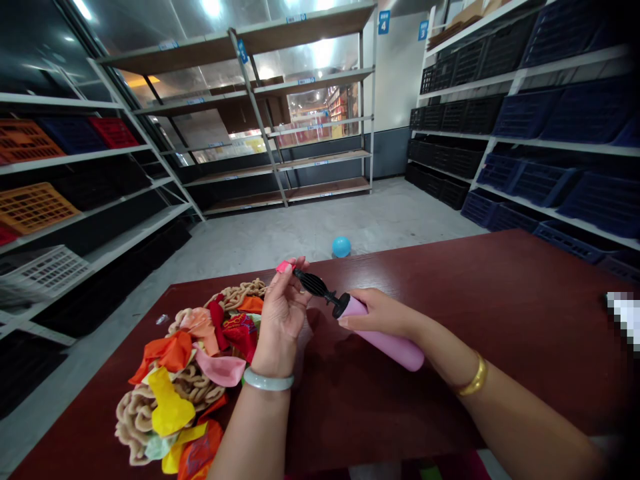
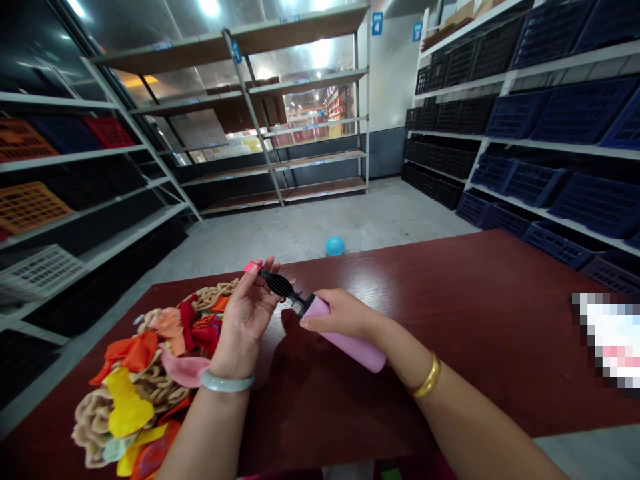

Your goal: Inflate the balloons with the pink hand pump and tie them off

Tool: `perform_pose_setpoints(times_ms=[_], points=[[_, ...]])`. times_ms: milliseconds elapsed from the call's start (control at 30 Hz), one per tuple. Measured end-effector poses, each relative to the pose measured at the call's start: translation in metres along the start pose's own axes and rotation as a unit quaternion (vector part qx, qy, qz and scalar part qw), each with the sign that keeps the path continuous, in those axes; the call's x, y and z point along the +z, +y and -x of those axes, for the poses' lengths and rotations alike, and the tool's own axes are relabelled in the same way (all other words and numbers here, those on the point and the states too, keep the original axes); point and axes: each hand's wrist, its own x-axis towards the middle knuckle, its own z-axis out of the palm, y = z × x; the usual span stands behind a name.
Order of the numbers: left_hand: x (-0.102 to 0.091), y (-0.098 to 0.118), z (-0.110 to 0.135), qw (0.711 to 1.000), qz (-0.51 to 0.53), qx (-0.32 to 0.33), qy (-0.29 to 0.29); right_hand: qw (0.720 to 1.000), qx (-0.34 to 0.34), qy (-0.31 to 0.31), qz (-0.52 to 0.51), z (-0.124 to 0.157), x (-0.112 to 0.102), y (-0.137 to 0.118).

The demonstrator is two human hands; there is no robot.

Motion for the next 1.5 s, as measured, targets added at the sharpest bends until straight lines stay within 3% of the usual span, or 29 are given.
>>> perform_pose_setpoints(times_ms=[233, 367, 767, 933, 1067, 1300, 1500], points=[[0.016, -0.016, 0.018, 0.996, -0.074, -0.040, -0.025, 1.000, -0.012, 0.021, 0.009, -0.002, -0.004, 0.002], [0.021, -0.021, 0.022, 0.996, -0.080, -0.041, -0.011, 0.999, -0.015, 0.028, 0.026, -0.003, -0.006, 0.004], [0.012, -0.022, 0.009, 0.999, -0.021, -0.030, -0.030, 0.998, -0.002, 0.049, 0.048, -0.005, 0.001, 0.007], [-0.012, -0.003, -0.013, 0.998, 0.014, 0.036, 0.059, 0.998, 0.024, 0.021, 0.054, -0.002, -0.002, 0.014], [-0.027, 0.016, -0.029, 0.989, 0.063, 0.050, 0.123, 0.998, 0.047, 0.012, -0.032, -0.001, -0.008, 0.011], [-0.029, 0.031, -0.038, 0.981, 0.105, 0.089, 0.135, 0.993, 0.066, 0.013, -0.099, 0.003, -0.033, 0.013], [-0.038, 0.041, -0.041, 0.976, 0.108, 0.127, 0.140, 0.979, 0.074, 0.120, -0.149, 0.012, -0.054, 0.017]])
